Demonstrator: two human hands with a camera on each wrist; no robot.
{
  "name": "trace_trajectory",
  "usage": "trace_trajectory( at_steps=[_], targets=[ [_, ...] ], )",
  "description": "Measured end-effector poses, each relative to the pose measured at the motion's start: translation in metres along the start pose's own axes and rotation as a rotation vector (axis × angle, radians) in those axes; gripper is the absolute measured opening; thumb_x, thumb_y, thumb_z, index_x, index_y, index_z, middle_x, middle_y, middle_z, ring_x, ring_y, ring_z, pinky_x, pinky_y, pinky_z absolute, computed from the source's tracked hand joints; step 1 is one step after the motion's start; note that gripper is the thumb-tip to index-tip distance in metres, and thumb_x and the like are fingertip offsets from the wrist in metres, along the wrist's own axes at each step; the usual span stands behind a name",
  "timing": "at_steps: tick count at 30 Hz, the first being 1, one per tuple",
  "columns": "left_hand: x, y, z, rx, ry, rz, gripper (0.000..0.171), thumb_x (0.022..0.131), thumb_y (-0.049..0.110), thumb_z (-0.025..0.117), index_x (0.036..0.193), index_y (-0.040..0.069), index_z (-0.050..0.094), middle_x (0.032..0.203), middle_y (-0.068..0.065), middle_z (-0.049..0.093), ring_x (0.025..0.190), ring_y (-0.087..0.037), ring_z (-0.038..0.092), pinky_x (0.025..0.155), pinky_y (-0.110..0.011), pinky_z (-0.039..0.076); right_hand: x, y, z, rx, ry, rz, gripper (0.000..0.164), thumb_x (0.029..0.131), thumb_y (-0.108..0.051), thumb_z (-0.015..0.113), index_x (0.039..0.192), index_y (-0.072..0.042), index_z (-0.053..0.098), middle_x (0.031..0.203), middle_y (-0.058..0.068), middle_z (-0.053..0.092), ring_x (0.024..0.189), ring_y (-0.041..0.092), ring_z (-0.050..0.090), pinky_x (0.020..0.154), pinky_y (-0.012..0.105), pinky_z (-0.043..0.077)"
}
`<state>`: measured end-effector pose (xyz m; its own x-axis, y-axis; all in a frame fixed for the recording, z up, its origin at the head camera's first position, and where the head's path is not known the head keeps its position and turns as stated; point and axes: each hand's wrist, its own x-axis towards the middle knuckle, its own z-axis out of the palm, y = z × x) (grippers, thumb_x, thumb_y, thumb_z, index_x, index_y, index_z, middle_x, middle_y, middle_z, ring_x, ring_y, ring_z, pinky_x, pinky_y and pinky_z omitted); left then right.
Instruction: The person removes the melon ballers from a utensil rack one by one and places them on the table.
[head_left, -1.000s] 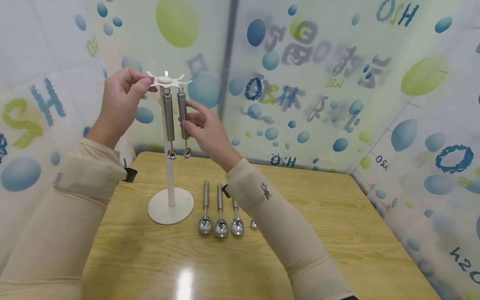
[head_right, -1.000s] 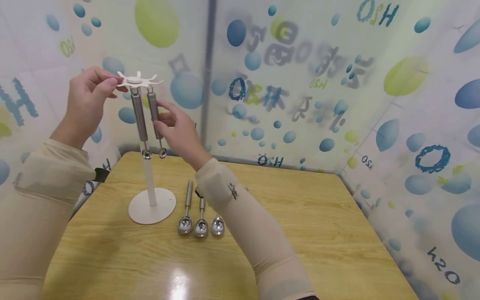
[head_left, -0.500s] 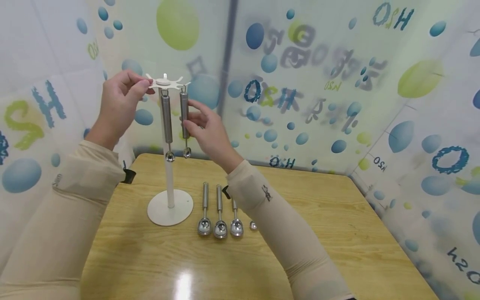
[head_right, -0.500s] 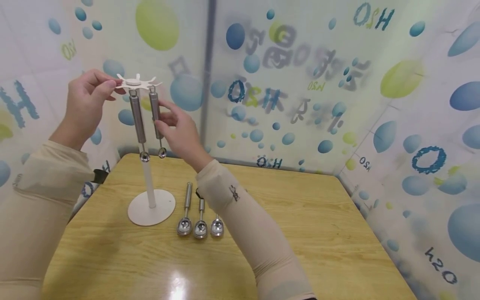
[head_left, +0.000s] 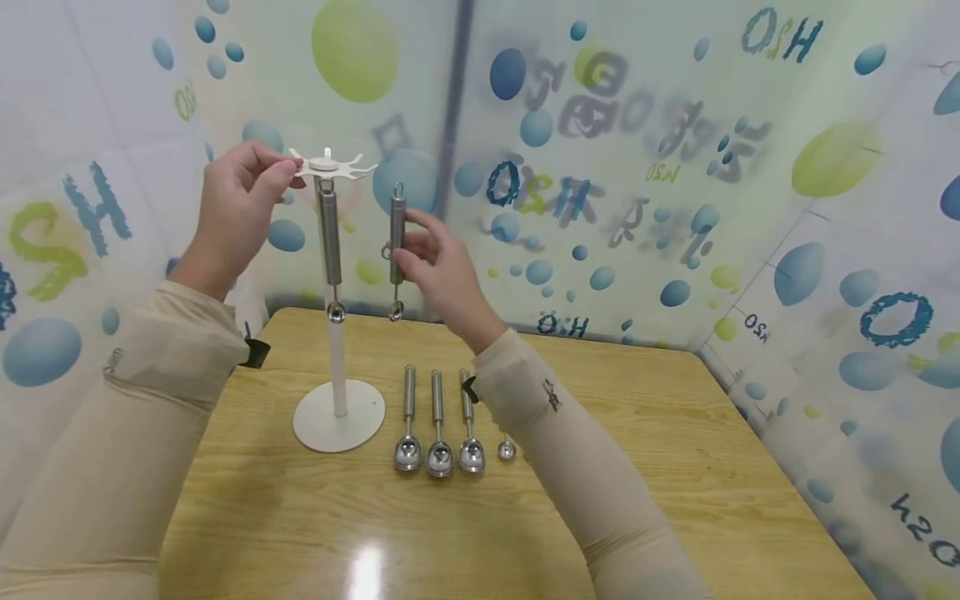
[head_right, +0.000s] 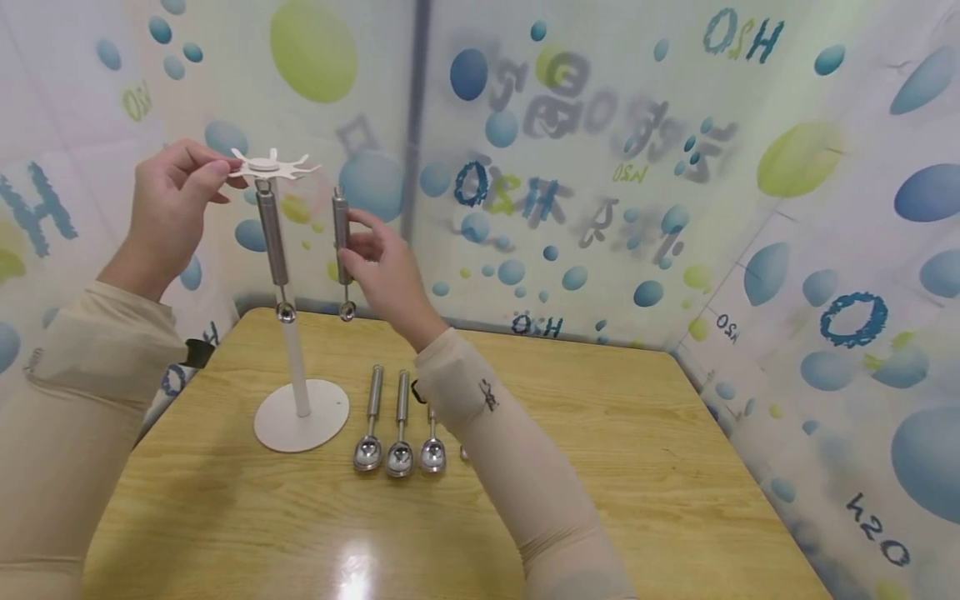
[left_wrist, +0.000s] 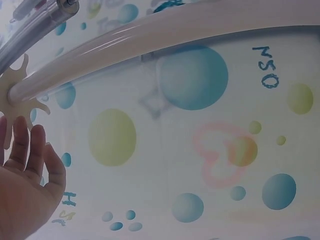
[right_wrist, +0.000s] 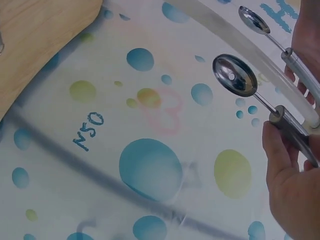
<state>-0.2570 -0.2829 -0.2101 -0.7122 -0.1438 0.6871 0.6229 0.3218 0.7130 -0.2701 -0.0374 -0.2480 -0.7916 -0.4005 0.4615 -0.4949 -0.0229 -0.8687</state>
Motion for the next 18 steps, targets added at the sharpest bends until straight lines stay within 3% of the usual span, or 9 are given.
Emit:
trace_trajectory(
  at_steps=[7,18],
  targets=[
    [0.002,-0.001,0.000,0.002,0.020,0.019,0.016,0.102,0.021,0.053,0.092,0.016,0.065,0.103,0.010,0.065,0.093,-0.010,0.053,0.081,-0.026,0.039,-0.016,0.019,-0.023,0.000,0.035,0.068,0.047,0.103,-0.005,0.059,0.148,-0.014,0.048,0.124,0.015,0.065,0.113,0.027,0.065,0.090,0.038,0.056],
    [0.001,-0.001,0.001,0.027,0.031,0.038,0.017,0.102,0.022,0.053,0.093,0.014,0.064,0.102,0.010,0.062,0.092,-0.009,0.052,0.081,-0.026,0.041,-0.035,0.047,-0.055,-0.008,0.089,0.119,0.045,0.102,-0.006,0.060,0.146,-0.015,0.050,0.122,0.019,0.065,0.108,0.028,0.066,0.088,0.042,0.057]
  ],
)
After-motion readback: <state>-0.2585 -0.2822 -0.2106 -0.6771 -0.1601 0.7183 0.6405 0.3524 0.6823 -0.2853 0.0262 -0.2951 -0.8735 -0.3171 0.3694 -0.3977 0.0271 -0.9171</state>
